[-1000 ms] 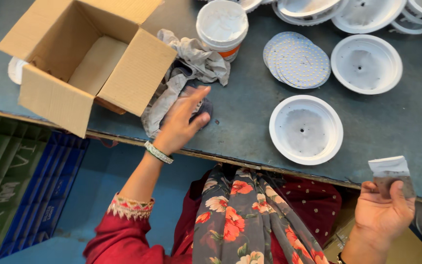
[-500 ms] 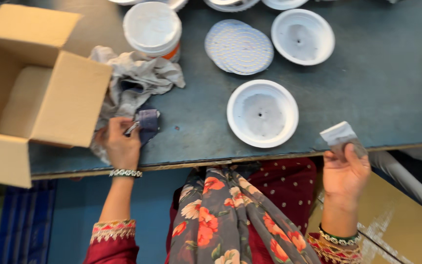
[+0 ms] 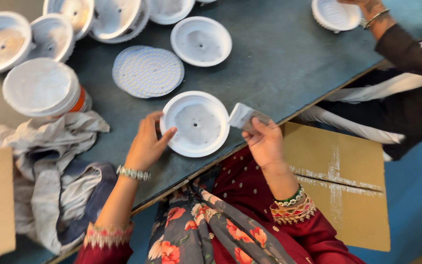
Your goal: The person repeatedly scoops white paste from a container using a small spatula and applies it to the interior surfaces of white plastic circular housings. They handle each housing one at a time, spreading the paste around the inner walls and central hub before placing the item aside.
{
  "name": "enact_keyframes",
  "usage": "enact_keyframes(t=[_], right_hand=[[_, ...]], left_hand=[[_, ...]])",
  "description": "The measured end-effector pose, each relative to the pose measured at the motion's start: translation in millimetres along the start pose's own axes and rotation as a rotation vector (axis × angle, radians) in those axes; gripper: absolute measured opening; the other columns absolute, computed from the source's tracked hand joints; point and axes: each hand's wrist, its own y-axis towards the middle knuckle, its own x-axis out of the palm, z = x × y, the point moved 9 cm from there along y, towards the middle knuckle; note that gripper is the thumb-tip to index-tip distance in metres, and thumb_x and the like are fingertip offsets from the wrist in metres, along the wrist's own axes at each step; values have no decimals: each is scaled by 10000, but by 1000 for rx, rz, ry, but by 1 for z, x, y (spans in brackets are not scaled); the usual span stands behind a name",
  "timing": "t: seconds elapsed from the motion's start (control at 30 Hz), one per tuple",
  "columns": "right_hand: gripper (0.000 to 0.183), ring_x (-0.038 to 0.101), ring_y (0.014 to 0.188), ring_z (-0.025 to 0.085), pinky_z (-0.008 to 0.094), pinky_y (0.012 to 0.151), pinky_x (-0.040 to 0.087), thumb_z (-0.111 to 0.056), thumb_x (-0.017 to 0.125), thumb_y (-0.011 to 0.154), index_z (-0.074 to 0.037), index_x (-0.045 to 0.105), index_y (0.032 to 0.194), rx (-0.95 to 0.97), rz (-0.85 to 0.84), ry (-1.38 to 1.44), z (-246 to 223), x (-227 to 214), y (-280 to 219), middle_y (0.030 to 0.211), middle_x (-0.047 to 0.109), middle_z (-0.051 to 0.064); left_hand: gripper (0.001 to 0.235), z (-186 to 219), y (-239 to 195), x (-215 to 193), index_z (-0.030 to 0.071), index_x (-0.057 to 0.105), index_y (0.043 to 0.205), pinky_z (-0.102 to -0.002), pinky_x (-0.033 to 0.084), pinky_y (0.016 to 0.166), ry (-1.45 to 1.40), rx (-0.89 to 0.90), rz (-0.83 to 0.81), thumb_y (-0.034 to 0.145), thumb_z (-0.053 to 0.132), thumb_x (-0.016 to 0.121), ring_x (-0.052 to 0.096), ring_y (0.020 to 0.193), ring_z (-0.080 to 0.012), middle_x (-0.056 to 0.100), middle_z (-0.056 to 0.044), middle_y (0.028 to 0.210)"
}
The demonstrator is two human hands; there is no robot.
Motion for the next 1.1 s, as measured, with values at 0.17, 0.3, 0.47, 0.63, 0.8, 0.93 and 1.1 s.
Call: enact_keyframes(t=[0.17,0.3,0.47,0.63,0.8,0.93,1.1], right_hand=[[128,672,893,169,345,791,546,-37,694,1047,20,688,1161,46,-248,110,0,43,-4,1028,719,76],[233,708,900,194,328,780,553,-27,676,973,22,685,1200,88,-251,-84,8,93,13,1061,742,112],[266,733,982,191,330,886,595,11,664,961,23,703,1223,38,-574,-417,27,232,22,1112,751,126],[267,691,952,207,337,810,503,-3,714,939,-109,765,1179,-674,-1139,-1282,62,387,14,1093,765,62],[317,682,971,165,379,993,424,31,688,804,-188,811,996,-1182,-1672,-1693,165,474,11,1037,779,-49],[236,682,959,178,438,1017,416,-62,715,728,-225,812,868,-1341,-1917,-1916,225,488,16,886,768,-77],[85,677,938,190,413,1001,433,-141,698,764,-196,763,770,-1509,-2080,-2077,262,477,16,811,732,-81]], left_hand=[[546,-63,50,43,77,517,1392,-424,556,835,-179,-264,-98,958,371,669,702,928,-318,712,-204,1048],[425,-53,48,38,40,621,1259,-437,534,917,-135,98,95,882,199,737,661,1084,-354,677,-192,1182],[396,-61,51,42,35,624,1168,-416,546,906,-289,121,76,813,150,757,680,1037,-331,698,-190,1112],[354,-61,54,51,45,581,1139,-424,605,688,-404,-133,-109,859,224,701,752,803,-326,724,-179,985],[373,-51,52,40,44,598,1143,-421,590,781,-376,-73,-52,867,262,722,742,876,-330,727,-193,1016],[365,-50,57,43,46,622,1130,-430,569,851,-352,-3,6,873,285,723,721,961,-348,729,-202,1048],[355,-55,54,51,60,627,1122,-432,558,857,-356,-42,-24,884,316,688,722,968,-338,732,-176,1068]])
